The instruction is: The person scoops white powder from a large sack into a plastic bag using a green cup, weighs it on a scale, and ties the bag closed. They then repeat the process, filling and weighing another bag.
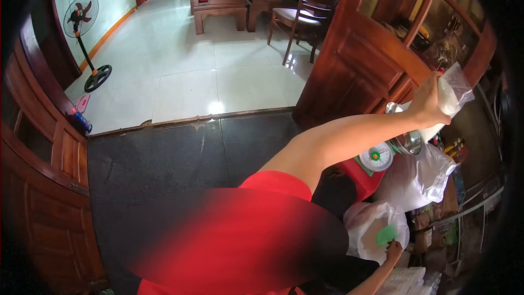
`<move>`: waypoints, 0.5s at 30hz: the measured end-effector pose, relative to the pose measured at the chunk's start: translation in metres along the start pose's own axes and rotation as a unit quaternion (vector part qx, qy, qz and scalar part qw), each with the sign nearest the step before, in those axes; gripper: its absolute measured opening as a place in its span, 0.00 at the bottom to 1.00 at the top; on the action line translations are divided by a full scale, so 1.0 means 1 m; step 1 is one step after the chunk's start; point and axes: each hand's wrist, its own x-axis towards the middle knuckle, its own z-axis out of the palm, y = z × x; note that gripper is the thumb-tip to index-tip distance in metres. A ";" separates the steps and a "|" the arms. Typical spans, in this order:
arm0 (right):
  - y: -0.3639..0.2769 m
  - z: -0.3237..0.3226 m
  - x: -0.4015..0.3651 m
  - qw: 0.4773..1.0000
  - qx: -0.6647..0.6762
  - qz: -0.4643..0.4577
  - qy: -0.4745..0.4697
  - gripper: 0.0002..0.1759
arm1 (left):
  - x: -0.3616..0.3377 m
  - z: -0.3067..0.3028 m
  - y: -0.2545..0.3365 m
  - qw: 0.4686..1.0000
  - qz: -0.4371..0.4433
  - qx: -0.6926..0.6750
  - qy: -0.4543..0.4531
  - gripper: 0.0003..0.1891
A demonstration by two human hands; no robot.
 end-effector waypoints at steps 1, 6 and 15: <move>0.000 0.001 0.001 1.000 0.000 -0.005 -0.002 0.19 | 0.000 -0.004 0.011 1.000 0.009 0.000 0.012 0.56; 0.007 0.000 0.001 0.998 0.053 -0.024 -0.004 0.20 | -0.006 -0.044 0.066 0.998 -0.020 -0.044 -0.048 0.53; -0.023 -0.001 -0.023 0.996 -0.082 -0.031 0.027 0.21 | -0.067 -0.116 0.140 0.983 -0.114 -0.108 -0.096 0.56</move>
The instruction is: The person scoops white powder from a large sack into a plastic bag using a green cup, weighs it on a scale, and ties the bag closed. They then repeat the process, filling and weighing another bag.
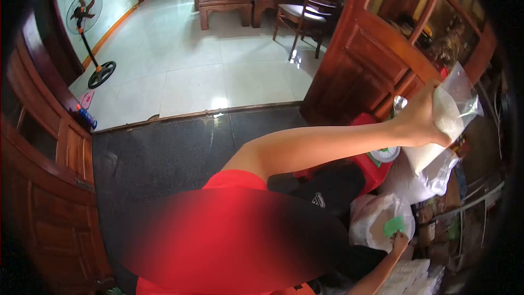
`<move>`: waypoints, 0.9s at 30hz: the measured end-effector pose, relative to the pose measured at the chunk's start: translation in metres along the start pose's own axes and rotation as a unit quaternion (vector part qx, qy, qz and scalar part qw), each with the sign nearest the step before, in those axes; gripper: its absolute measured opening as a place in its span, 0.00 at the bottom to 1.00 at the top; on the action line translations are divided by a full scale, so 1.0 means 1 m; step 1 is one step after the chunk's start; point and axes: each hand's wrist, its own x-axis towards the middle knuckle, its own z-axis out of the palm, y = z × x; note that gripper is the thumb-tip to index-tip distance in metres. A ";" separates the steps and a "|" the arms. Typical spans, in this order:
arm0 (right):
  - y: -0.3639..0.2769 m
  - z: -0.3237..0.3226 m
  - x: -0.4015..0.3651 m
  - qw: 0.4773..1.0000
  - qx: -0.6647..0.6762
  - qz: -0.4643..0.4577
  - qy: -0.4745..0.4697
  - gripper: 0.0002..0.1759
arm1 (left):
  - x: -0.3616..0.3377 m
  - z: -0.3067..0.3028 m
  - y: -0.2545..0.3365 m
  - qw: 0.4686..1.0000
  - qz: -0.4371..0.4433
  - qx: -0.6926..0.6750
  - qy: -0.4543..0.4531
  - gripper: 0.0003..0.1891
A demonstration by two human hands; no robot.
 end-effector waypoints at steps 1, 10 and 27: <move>0.005 0.005 0.006 0.999 -0.023 -0.033 0.007 0.21 | -0.007 -0.001 -0.005 1.000 0.000 0.017 0.008 0.56; -0.074 -0.025 -0.055 0.993 -0.110 0.048 -0.012 0.22 | -0.044 0.004 -0.041 0.995 -0.007 0.002 -0.100 0.30; -0.145 -0.050 -0.068 0.988 0.127 0.014 0.090 0.16 | -0.089 0.047 -0.141 0.992 -0.044 0.080 -0.090 0.51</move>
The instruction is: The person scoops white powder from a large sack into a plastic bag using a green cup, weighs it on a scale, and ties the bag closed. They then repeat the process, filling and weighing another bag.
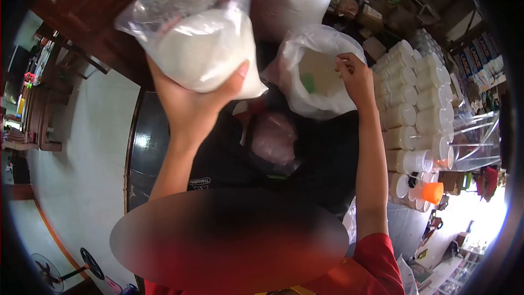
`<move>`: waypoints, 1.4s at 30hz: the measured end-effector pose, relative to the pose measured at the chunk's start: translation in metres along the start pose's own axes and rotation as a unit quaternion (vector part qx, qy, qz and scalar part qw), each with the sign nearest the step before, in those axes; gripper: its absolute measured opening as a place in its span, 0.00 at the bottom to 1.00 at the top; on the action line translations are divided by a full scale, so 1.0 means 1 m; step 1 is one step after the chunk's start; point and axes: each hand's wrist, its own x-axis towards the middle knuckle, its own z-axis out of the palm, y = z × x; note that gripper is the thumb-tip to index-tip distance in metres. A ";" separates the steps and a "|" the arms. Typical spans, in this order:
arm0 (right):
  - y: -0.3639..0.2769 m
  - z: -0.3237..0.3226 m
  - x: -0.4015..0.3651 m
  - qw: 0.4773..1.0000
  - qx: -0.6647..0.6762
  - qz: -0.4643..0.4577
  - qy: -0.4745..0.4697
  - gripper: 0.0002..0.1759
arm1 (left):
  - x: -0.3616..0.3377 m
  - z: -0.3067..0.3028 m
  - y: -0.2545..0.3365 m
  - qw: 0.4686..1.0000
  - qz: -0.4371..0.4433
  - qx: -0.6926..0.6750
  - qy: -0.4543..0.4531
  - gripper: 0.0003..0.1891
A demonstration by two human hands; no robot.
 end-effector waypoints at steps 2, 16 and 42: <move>-0.031 0.004 -0.005 0.998 0.057 -0.024 0.002 0.17 | -0.011 0.007 -0.009 0.999 -0.005 -0.033 0.005 0.51; -0.179 -0.035 -0.063 0.980 0.020 -0.056 -0.189 0.24 | -0.071 0.042 -0.023 0.999 0.005 0.020 -0.049 0.57; -0.122 -0.154 -0.140 0.955 0.237 -0.056 0.167 0.16 | 0.023 0.116 0.082 0.963 -0.154 -0.157 -0.158 0.24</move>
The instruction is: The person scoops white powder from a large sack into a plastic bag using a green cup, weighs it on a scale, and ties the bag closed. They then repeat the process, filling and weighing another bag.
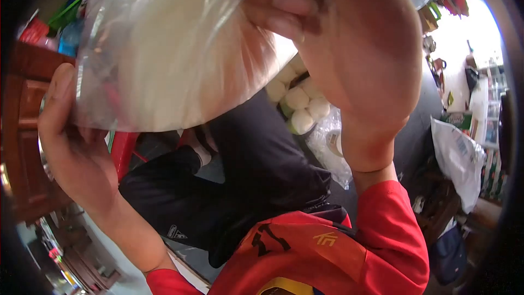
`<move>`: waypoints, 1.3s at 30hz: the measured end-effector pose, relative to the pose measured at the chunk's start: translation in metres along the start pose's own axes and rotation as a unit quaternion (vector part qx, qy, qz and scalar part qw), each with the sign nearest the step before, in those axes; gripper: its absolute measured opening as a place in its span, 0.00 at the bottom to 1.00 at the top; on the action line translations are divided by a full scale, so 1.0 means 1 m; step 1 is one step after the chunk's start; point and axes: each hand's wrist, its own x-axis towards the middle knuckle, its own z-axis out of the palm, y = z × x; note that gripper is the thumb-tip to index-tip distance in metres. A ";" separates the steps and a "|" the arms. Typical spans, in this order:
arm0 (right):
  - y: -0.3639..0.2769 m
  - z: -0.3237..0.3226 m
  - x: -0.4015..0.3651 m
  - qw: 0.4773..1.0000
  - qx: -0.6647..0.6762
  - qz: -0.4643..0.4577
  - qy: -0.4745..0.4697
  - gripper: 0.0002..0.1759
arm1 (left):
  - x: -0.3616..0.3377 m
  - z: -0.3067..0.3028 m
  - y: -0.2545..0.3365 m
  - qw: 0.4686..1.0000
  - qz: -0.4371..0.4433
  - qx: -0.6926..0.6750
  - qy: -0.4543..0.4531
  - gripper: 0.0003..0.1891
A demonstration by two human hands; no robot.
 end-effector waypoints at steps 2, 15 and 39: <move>0.004 -0.023 -0.005 0.999 0.024 0.025 0.012 0.16 | -0.007 0.028 0.006 0.995 -0.070 0.061 -0.040 0.19; 0.168 -0.077 -0.059 0.952 0.072 0.284 0.091 0.20 | -0.014 0.153 -0.114 0.864 -0.031 0.250 -0.435 0.17; 0.391 -0.044 -0.043 0.937 0.018 0.346 -0.044 0.17 | -0.009 0.207 -0.265 0.682 -0.089 0.468 -0.554 0.19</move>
